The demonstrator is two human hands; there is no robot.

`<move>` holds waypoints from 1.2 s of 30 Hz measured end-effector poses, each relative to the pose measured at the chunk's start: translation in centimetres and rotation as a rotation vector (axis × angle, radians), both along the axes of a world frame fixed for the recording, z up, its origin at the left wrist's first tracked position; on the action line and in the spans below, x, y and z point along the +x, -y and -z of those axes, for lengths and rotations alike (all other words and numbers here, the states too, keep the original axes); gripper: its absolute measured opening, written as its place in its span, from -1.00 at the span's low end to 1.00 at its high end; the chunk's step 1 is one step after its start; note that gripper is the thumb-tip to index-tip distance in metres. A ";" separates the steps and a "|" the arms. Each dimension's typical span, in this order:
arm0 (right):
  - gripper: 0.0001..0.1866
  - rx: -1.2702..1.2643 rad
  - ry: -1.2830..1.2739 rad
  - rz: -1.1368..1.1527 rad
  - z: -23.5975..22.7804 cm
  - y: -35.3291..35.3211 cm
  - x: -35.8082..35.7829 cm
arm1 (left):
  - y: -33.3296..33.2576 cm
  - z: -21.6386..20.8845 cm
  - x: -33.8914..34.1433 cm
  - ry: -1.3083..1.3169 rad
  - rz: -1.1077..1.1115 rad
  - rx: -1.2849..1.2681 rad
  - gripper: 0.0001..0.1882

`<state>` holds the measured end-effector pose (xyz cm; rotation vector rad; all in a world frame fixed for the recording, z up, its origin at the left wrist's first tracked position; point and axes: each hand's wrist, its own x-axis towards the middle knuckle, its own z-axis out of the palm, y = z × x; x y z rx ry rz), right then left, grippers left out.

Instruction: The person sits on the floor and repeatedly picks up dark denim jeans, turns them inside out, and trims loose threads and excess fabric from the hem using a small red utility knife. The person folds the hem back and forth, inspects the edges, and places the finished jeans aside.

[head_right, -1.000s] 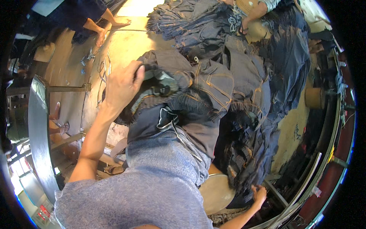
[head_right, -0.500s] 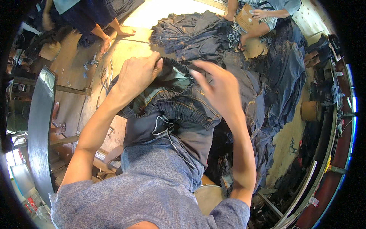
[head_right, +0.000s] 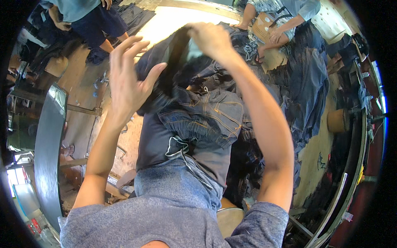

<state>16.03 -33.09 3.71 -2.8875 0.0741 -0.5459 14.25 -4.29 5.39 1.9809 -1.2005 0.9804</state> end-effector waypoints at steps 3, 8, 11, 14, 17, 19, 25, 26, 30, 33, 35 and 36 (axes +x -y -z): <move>-0.53 -0.080 0.245 0.171 -4.8 6.0 -0.4 | -1.7 2.5 -2.8 -0.092 0.280 -0.135 -0.47; -0.49 -0.115 0.550 0.437 -15.0 17.5 -9.0 | -2.1 11.9 -7.2 -0.376 0.319 0.386 -0.28; -0.48 -0.371 0.692 0.553 -18.5 21.1 -17.9 | -1.9 16.8 -10.2 -0.435 0.244 0.526 0.00; -0.53 -0.188 0.548 0.760 -17.8 20.0 -28.0 | -0.4 20.4 -12.2 -0.456 0.234 0.610 0.20; -0.54 -0.446 0.467 0.547 -13.8 16.4 -35.8 | 2.3 23.0 -12.8 -0.395 0.207 0.576 -0.12; -0.54 -0.287 0.382 0.546 -8.8 13.3 -39.6 | 3.5 23.8 -12.6 -0.369 0.196 0.495 -0.13; -0.42 0.152 -0.361 0.574 5.4 3.2 -46.4 | 4.5 23.7 -11.9 -0.386 0.162 0.490 -0.10; -0.41 0.047 -0.456 0.614 7.1 1.6 -46.3 | 4.5 23.6 -12.0 -0.372 0.138 0.533 0.04; -0.59 0.071 0.065 0.548 10.2 -4.0 -43.3 | 4.3 23.0 -12.0 -0.430 0.140 0.542 0.40; -0.67 0.220 0.158 0.477 11.2 -8.6 -39.6 | 4.2 22.4 -11.9 -0.362 0.071 0.505 0.33; -0.67 0.168 0.244 0.336 11.4 -10.3 -37.2 | 4.1 21.6 -11.3 -0.476 0.118 0.575 0.25; -0.64 0.362 0.103 0.493 11.6 -11.5 -36.2 | 4.3 21.1 -10.4 -0.604 0.175 0.681 0.19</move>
